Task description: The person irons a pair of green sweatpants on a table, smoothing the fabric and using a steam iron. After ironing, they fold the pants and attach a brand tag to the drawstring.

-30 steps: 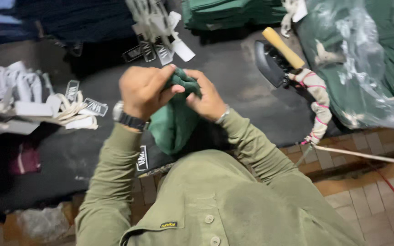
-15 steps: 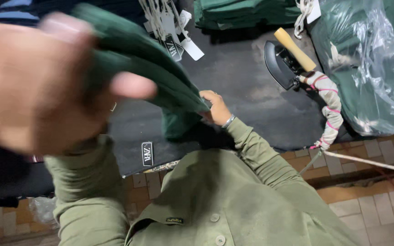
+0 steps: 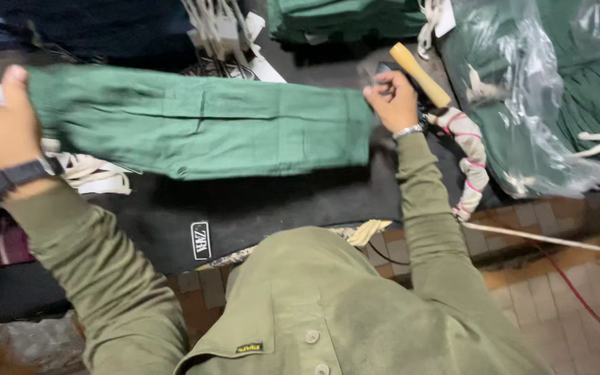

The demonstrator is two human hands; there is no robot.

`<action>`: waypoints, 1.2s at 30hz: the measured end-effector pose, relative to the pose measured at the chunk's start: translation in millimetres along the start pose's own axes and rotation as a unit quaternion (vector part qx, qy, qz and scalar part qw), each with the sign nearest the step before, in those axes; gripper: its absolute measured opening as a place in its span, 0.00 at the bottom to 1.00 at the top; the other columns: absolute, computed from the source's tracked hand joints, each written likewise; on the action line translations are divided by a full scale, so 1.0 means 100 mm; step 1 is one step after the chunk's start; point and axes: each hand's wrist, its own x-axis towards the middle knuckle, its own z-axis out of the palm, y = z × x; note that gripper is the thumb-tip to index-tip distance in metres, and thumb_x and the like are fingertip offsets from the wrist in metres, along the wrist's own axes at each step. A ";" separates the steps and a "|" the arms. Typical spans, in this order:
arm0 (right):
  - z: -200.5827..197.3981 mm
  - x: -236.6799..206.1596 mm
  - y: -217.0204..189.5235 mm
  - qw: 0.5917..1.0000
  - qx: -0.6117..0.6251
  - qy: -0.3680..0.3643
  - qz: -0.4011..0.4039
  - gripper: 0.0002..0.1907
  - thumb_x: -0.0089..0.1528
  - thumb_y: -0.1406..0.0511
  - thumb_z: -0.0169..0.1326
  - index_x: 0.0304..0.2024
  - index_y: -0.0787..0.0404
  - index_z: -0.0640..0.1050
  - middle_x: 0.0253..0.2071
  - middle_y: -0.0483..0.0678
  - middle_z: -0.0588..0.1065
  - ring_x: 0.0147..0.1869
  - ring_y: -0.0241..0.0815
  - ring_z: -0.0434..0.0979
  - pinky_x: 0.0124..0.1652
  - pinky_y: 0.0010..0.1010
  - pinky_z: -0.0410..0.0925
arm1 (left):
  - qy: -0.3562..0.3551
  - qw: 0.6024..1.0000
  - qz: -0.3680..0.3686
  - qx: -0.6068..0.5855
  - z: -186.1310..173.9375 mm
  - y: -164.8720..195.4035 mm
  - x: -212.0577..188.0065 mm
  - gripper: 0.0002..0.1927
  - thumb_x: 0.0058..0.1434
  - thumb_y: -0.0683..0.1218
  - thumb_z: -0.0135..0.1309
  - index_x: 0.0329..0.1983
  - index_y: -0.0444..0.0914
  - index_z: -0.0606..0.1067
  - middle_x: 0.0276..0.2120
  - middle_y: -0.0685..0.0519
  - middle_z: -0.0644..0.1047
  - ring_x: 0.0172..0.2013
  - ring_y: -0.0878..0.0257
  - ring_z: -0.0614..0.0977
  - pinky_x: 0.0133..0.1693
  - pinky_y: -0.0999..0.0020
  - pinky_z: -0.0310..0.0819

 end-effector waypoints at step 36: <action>0.12 -0.38 0.07 0.983 -0.112 -0.067 0.131 0.19 0.63 0.51 0.62 0.36 0.59 0.75 0.32 0.49 0.76 0.36 0.48 0.77 0.37 0.42 0.69 | -0.294 0.923 -0.039 -0.245 0.39 1.78 -2.39 0.10 0.57 0.52 0.61 0.37 0.44 0.78 0.29 0.56 0.80 0.36 0.52 0.79 0.39 0.52 0.66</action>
